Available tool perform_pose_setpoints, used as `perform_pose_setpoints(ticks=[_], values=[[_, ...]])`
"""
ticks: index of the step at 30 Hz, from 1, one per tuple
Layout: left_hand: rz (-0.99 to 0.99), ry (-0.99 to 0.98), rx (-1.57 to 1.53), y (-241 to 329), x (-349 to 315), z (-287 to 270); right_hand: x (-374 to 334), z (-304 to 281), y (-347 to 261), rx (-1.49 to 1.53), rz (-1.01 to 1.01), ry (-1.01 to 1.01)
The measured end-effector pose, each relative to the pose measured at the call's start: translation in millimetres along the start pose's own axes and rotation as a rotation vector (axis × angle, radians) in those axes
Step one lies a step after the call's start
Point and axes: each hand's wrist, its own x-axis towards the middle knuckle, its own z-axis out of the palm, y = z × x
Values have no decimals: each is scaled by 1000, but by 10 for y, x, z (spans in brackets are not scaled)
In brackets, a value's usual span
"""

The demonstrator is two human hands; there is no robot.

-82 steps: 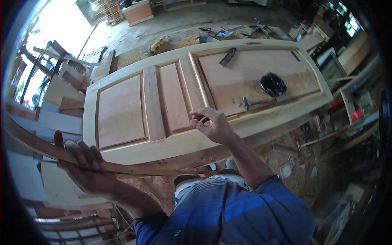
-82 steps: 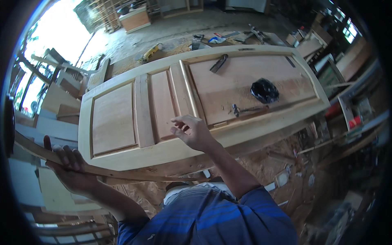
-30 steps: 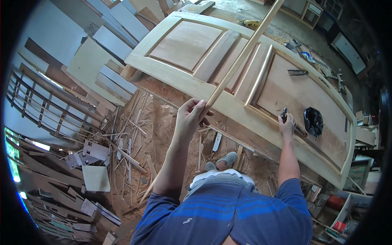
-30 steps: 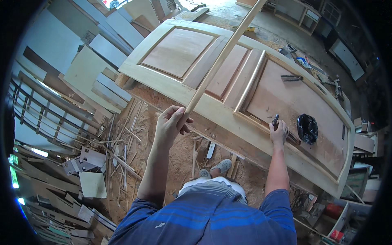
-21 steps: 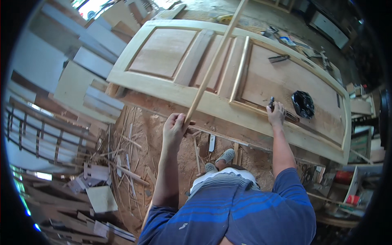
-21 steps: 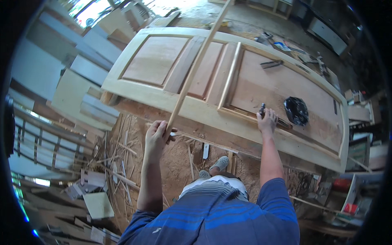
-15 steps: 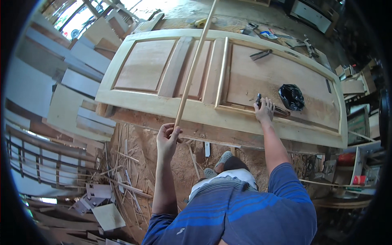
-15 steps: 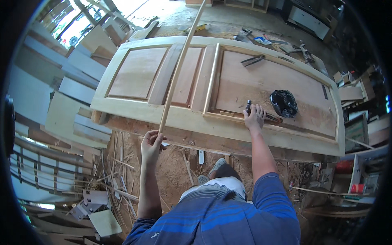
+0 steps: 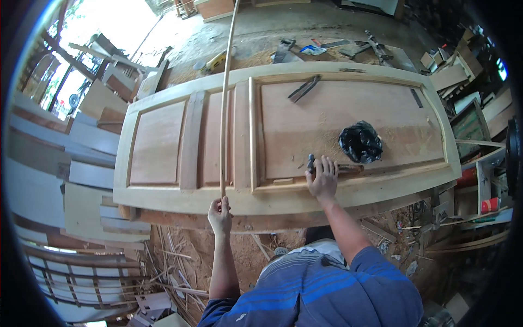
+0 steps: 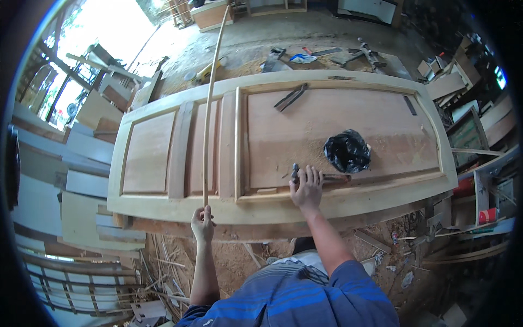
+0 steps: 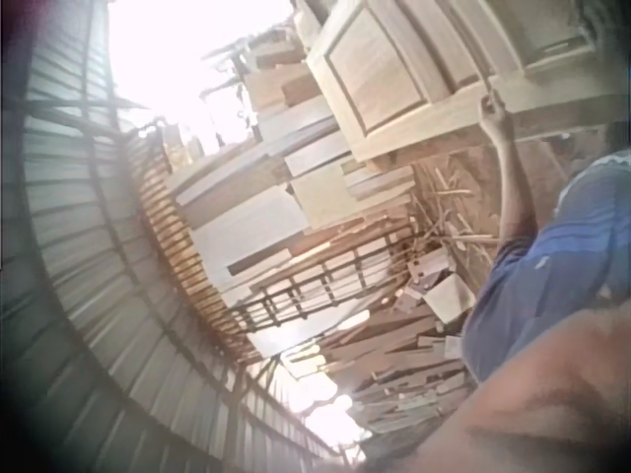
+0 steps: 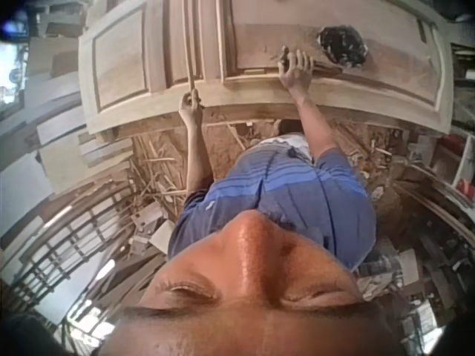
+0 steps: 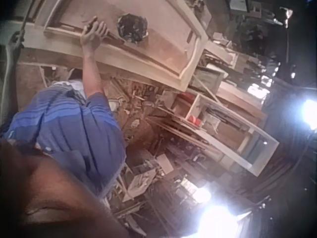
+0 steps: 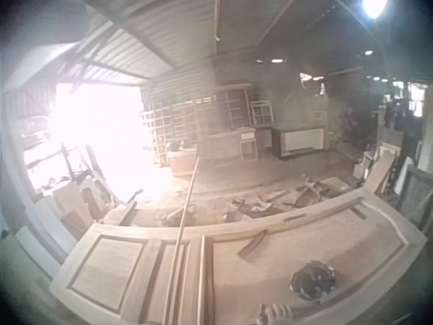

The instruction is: The person hammers a nail into a decorative wood strip on a door panel, then retrieves a long wood trim piece and aligns it against the center of the door while marking it with a pencil.

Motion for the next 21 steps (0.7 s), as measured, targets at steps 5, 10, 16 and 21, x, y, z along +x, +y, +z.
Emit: perform_pose_setpoints(ticks=[5, 10, 16, 21], values=[[-54, 54, 107, -24, 385, 461, 70, -64, 2, 48, 5, -37], [74, 193, 425, -60, 633, 868, 161, -172, 12, 86, 9, -162], [195, 279, 800, -52, 709, 1378, 1244, -166, 446, 482, 20, -245], [129, 278, 537, -373, 846, 1469, 2974, 308, 827, 614, -82, -89]])
